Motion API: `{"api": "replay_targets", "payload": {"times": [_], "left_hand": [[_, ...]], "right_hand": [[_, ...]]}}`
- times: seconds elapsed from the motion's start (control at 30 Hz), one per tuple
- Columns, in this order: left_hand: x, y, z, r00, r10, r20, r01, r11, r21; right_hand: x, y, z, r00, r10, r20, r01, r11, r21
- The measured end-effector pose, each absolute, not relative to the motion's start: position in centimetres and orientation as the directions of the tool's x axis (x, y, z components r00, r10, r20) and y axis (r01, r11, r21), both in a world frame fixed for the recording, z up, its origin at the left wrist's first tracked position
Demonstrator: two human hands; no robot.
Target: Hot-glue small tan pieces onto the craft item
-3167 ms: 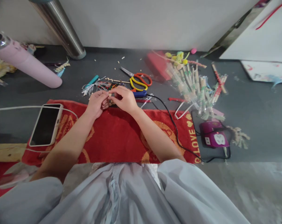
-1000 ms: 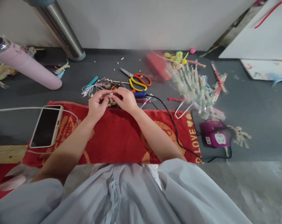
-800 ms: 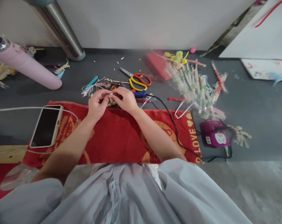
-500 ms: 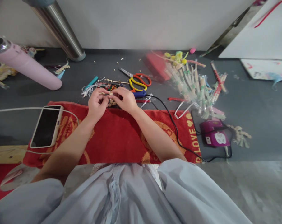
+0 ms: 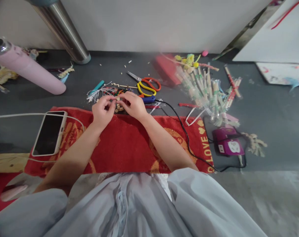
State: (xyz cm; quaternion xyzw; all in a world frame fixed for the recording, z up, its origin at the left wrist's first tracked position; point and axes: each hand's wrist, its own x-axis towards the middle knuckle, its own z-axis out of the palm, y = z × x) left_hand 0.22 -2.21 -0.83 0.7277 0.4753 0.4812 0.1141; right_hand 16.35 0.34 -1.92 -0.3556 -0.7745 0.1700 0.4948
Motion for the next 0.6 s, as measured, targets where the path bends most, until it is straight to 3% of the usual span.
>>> {"api": "replay_targets", "payload": {"times": [0.6], "left_hand": [[0.11,-1.78,-0.95,0.018,0.852,0.523,0.593,-0.430,0.681]], "right_hand": [[16.39,0.47,-2.27,-0.286,0.720,0.633,0.398,0.690,-0.605]]}}
